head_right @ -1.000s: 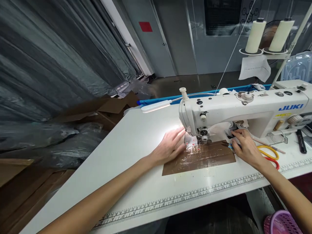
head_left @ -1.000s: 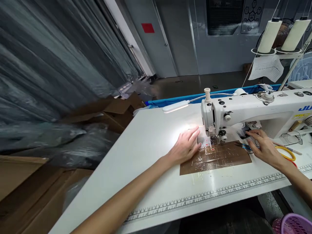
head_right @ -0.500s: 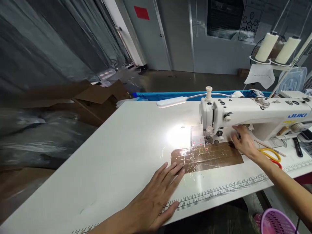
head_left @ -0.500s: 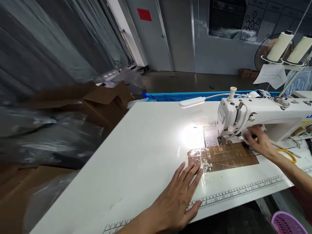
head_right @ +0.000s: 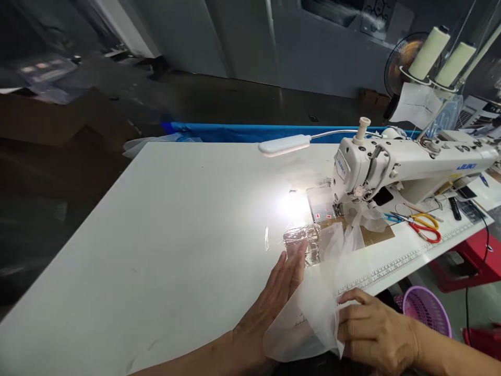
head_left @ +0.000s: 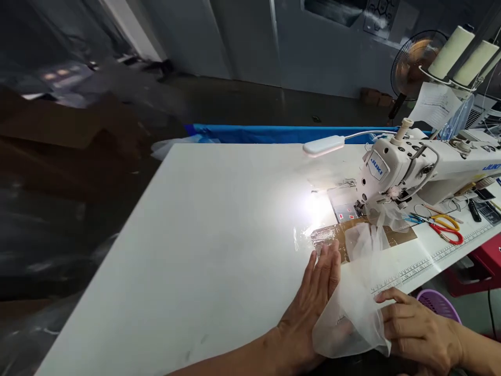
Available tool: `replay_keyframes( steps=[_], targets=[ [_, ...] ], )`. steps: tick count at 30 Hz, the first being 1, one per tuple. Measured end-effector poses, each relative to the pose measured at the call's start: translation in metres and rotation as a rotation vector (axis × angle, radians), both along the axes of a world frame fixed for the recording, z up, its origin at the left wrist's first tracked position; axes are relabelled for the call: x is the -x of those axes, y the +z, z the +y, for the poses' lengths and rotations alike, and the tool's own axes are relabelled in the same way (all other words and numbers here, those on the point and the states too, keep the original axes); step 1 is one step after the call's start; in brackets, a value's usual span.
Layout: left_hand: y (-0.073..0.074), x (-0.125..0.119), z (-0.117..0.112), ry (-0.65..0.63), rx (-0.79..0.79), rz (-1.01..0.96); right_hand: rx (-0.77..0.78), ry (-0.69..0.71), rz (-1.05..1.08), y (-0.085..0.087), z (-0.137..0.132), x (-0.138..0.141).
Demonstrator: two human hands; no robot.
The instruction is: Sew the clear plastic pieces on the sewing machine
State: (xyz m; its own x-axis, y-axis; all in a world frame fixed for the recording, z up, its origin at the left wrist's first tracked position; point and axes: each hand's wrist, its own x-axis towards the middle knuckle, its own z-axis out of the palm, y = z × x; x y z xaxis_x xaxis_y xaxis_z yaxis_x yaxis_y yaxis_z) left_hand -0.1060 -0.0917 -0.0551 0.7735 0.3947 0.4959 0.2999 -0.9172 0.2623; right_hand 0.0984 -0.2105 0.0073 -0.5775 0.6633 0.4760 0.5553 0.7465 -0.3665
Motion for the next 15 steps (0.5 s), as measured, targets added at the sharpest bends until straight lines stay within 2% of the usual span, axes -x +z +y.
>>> replay_keyframes(
  steps=[2,4,7,9,11,13,15],
  targets=[
    [0.008,0.005,0.001,-0.093,0.034,-0.079,0.033,-0.067,0.058,0.002,0.003,-0.001],
    [0.016,0.008,0.001,-0.241,-0.007,-0.103,0.026,-0.171,0.061,0.005,0.005,-0.012],
    [0.024,0.008,0.001,-0.452,-0.067,-0.067,-0.127,-0.414,0.034,0.005,0.007,-0.045],
    [0.024,0.005,0.004,-0.506,0.002,-0.079,-0.193,-0.618,-0.016,0.000,0.011,-0.076],
    [0.022,0.002,0.010,-0.515,0.166,-0.123,-0.209,-0.778,-0.073,-0.008,0.019,-0.107],
    [0.022,0.000,0.018,-0.493,0.415,-0.171,-0.189,-0.905,-0.138,-0.016,0.031,-0.133],
    [0.023,0.001,0.026,-0.382,0.722,-0.192,-0.095,-0.930,-0.244,-0.020,0.044,-0.151]
  ],
)
